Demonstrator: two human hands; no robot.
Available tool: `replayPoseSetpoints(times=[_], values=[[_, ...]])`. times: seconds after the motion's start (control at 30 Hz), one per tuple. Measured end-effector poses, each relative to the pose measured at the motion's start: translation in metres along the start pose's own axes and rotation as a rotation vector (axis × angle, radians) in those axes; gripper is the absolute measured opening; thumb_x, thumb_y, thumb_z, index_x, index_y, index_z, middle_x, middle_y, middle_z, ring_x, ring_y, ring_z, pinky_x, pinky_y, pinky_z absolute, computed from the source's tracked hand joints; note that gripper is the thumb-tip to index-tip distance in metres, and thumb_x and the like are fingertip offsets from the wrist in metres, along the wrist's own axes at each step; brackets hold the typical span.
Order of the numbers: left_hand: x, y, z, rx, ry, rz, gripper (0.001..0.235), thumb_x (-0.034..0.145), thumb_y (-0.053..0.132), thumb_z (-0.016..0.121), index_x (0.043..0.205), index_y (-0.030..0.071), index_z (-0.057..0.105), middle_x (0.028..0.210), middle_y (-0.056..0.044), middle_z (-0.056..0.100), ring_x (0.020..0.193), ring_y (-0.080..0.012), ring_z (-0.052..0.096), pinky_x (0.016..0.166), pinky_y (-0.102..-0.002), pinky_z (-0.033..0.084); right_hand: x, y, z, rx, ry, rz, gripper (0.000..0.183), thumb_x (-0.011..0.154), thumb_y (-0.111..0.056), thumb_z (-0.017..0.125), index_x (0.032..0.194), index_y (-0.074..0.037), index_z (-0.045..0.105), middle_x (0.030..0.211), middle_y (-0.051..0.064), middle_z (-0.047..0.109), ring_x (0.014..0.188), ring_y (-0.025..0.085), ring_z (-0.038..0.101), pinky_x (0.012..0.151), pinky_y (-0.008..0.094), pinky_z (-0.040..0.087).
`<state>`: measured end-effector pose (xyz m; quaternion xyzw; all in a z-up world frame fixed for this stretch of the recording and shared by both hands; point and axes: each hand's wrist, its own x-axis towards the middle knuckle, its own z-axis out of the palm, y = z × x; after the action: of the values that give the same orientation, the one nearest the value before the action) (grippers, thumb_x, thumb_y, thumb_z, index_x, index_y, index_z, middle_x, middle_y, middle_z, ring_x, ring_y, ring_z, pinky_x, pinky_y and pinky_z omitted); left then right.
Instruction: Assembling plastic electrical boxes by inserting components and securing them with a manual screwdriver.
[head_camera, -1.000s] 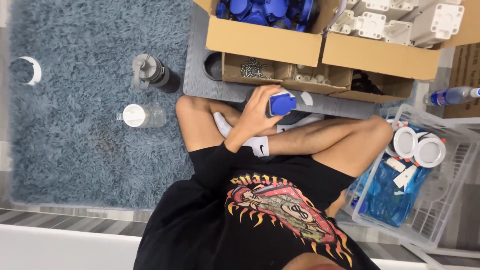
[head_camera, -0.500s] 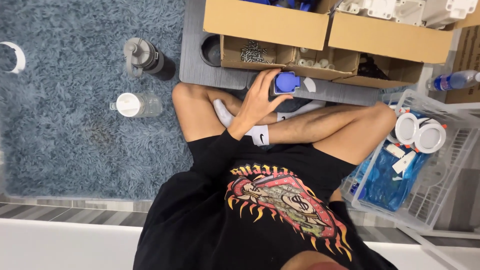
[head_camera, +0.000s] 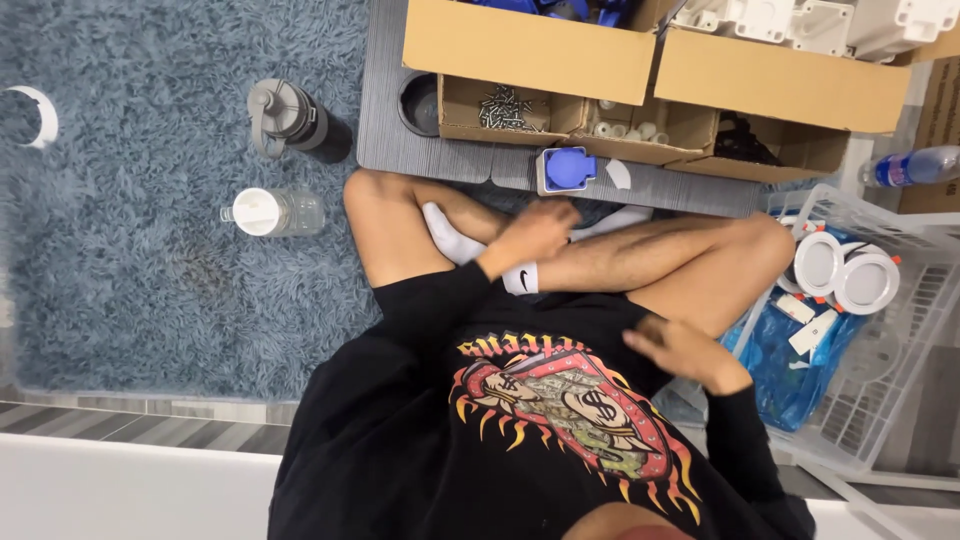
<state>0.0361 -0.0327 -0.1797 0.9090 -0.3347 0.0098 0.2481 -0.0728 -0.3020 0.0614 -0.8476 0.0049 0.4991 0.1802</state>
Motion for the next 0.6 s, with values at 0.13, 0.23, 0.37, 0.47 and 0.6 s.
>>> replayPoseSetpoints(times=[0.13,0.23,0.37,0.47,0.6], values=[[0.01,-0.049,0.028,-0.016,-0.168,-0.267,0.059,0.083,0.023,0.085,0.135,-0.001,0.071,0.117,-0.029,0.077,0.111,-0.051,0.075,0.092,-0.062,0.056,0.037,-0.019,-0.004,-0.081,0.293,-0.19,0.05,0.107,-0.047,0.064,0.128,-0.004,0.076,0.121,0.025,0.08,0.116,0.044,0.077,0.099,0.053,0.064],[0.008,-0.081,0.075,0.074,-0.159,-0.277,0.035,0.093,0.027,0.077,0.124,0.01,0.074,0.1,-0.015,0.079,0.098,-0.0381,0.08,0.079,-0.052,0.063,0.07,-0.024,-0.003,-0.206,0.402,-0.272,0.052,0.108,-0.052,0.062,0.134,-0.008,0.073,0.119,0.018,0.079,0.114,0.036,0.079,0.095,0.045,0.067],[0.001,-0.117,0.115,0.27,0.275,-0.226,0.026,0.097,0.028,0.067,0.077,0.014,0.075,0.058,-0.003,0.063,0.056,-0.0254,0.07,0.052,-0.043,0.054,0.09,-0.037,-0.003,-0.13,0.398,-0.347,0.046,0.109,-0.042,0.065,0.138,-0.007,0.07,0.12,0.021,0.074,0.116,0.042,0.076,0.096,0.05,0.065],[-0.001,-0.132,0.125,0.061,0.412,-0.131,0.029,0.097,0.028,0.067,0.073,0.015,0.076,0.056,-0.001,0.059,0.054,-0.0226,0.065,0.053,-0.039,0.053,0.086,-0.051,-0.006,-0.092,0.383,-0.393,0.045,0.109,-0.038,0.065,0.138,-0.004,0.07,0.121,0.023,0.074,0.118,0.045,0.075,0.098,0.052,0.063],[0.017,-0.15,0.107,-0.732,0.734,0.438,0.031,0.101,0.039,0.062,0.084,0.025,0.085,0.063,0.006,0.058,0.064,-0.0181,0.071,0.054,-0.031,0.051,0.082,-0.059,-0.007,-0.035,0.428,-0.45,0.041,0.108,-0.033,0.067,0.137,-0.003,0.072,0.117,0.026,0.074,0.116,0.048,0.074,0.099,0.055,0.062]])
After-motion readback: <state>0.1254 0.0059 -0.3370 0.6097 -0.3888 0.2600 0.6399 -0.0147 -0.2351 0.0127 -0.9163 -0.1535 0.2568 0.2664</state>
